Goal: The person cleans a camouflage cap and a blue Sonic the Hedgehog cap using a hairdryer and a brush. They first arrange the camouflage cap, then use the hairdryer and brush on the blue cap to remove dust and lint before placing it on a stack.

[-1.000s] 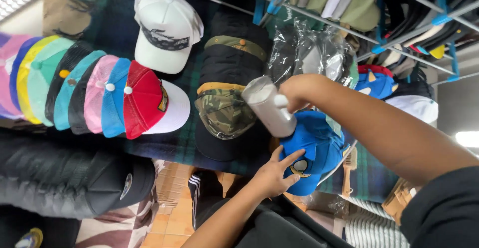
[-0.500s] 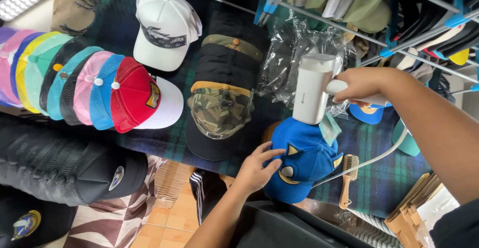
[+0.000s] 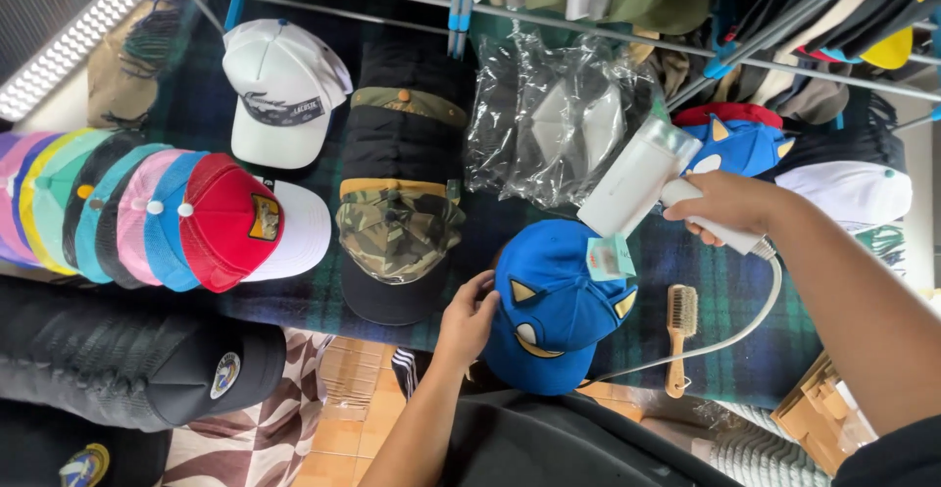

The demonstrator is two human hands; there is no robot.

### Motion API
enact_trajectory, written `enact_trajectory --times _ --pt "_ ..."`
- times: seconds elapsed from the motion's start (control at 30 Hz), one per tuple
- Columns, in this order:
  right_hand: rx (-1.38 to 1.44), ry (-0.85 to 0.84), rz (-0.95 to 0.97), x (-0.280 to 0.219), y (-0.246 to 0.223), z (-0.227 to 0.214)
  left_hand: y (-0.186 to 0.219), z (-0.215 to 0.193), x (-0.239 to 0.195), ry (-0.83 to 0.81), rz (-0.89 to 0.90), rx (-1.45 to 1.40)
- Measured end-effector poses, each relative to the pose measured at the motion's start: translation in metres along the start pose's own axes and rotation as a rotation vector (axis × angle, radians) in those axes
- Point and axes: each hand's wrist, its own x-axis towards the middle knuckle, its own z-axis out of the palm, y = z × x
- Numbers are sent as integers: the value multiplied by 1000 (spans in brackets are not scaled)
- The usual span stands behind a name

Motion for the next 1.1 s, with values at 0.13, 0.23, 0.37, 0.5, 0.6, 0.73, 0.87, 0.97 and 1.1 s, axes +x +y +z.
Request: enact_trajectory --times 0.13,0.23,0.37,0.5,0.6,0.73,0.87,0.97,1.1 --pt "407 -227 -184 62 89 6 10 0 -3 30 -34 4" --pt "331 4 -61 14 61 24 18 3 -4 36 -44 46" --pt "367 -43 -162 -8 67 25 13 6 1 51 -30 102" --pt "-75 127 -123 -56 32 32 21 4 -3 52 -24 157" --pt "-328 200 -188 -57 26 41 18 4 -2 35 -25 160" --pt "-632 262 -385 -39 34 53 14 2 -5 8 -7 136" --pt "-419 387 -432 -39 26 62 30 -6 -25 -51 34 148" --pt "-330 350 -404 -53 10 58 18 -10 -25 -93 33 140" --pt "-188 364 -325 -62 11 62 -3 -15 -24 -168 -11 203"
